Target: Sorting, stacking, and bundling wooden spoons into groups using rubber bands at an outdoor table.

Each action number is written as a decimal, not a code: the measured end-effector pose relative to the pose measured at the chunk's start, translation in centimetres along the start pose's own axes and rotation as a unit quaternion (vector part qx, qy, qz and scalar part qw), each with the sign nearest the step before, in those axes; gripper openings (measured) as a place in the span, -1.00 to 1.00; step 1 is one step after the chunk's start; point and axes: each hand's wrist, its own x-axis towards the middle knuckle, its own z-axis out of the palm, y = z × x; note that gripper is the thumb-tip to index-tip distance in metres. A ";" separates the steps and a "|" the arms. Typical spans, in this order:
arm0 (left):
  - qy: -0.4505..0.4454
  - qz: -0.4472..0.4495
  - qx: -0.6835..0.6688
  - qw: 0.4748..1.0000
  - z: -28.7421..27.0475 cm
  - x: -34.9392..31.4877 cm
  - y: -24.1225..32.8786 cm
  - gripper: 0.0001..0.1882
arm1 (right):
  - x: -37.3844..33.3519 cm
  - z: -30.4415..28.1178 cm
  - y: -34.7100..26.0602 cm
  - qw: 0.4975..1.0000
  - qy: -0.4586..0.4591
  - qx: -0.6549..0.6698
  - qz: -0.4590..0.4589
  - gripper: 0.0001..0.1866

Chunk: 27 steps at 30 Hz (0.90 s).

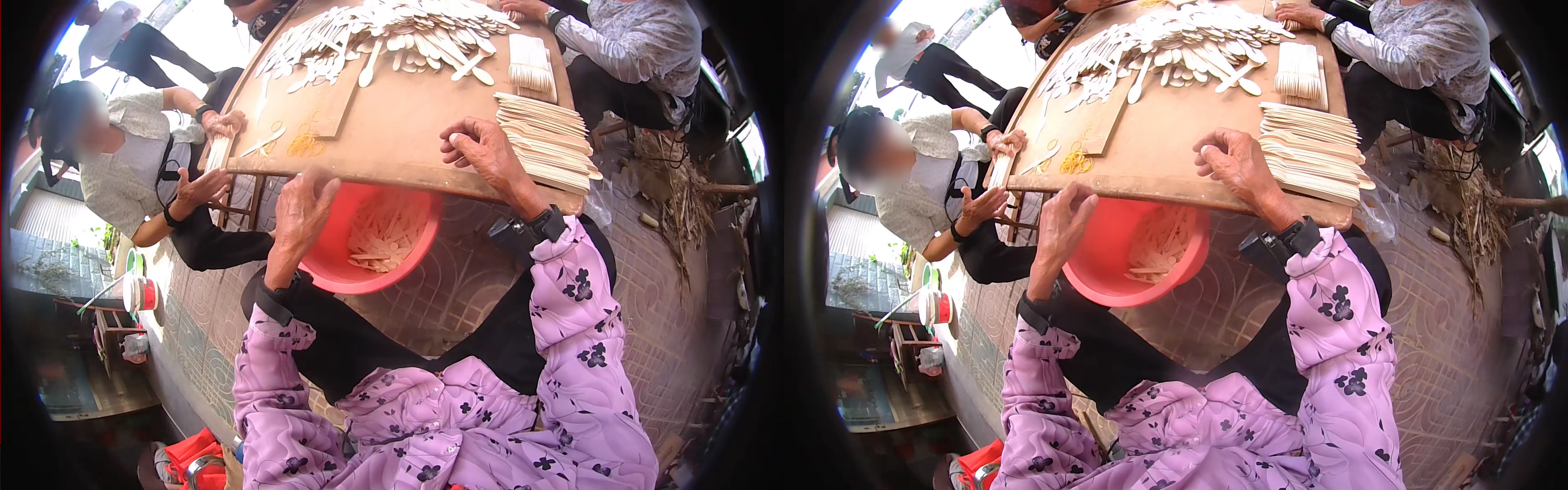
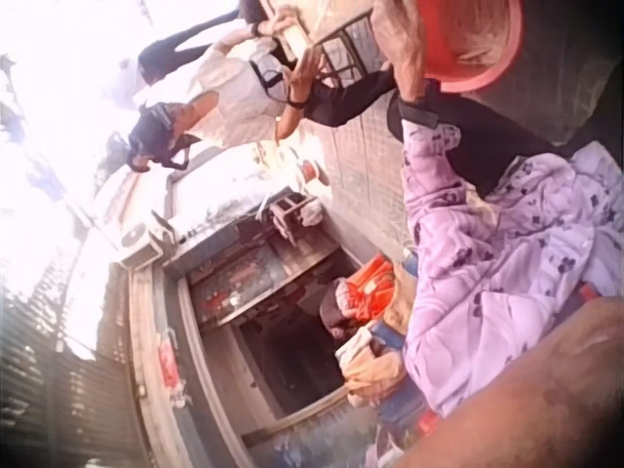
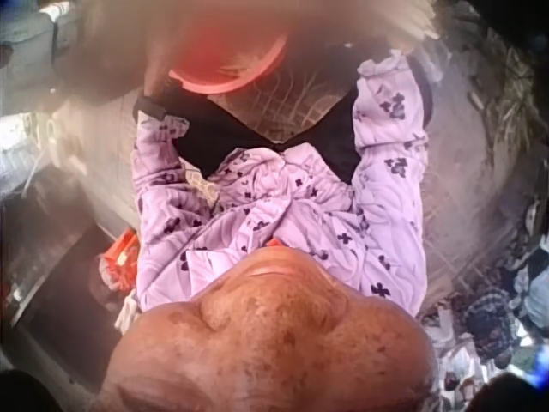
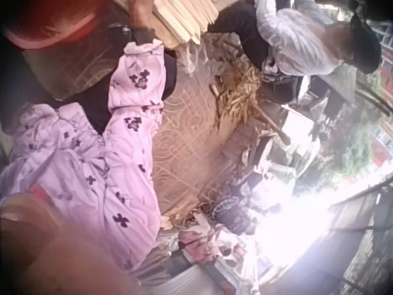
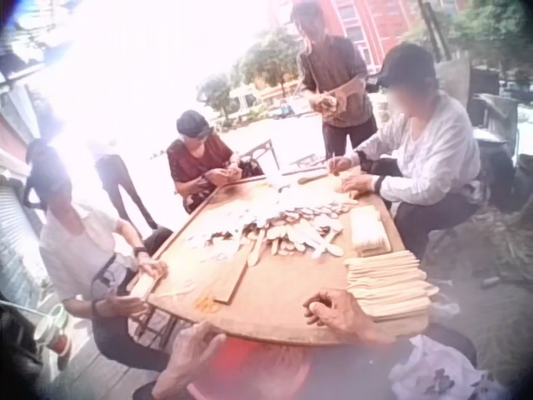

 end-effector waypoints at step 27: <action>-0.046 0.169 -0.039 0.984 9.9 12.5 11.4 -0.78 | 0.0 -0.5 -0.6 0.947 0.060 0.314 0.023 -0.56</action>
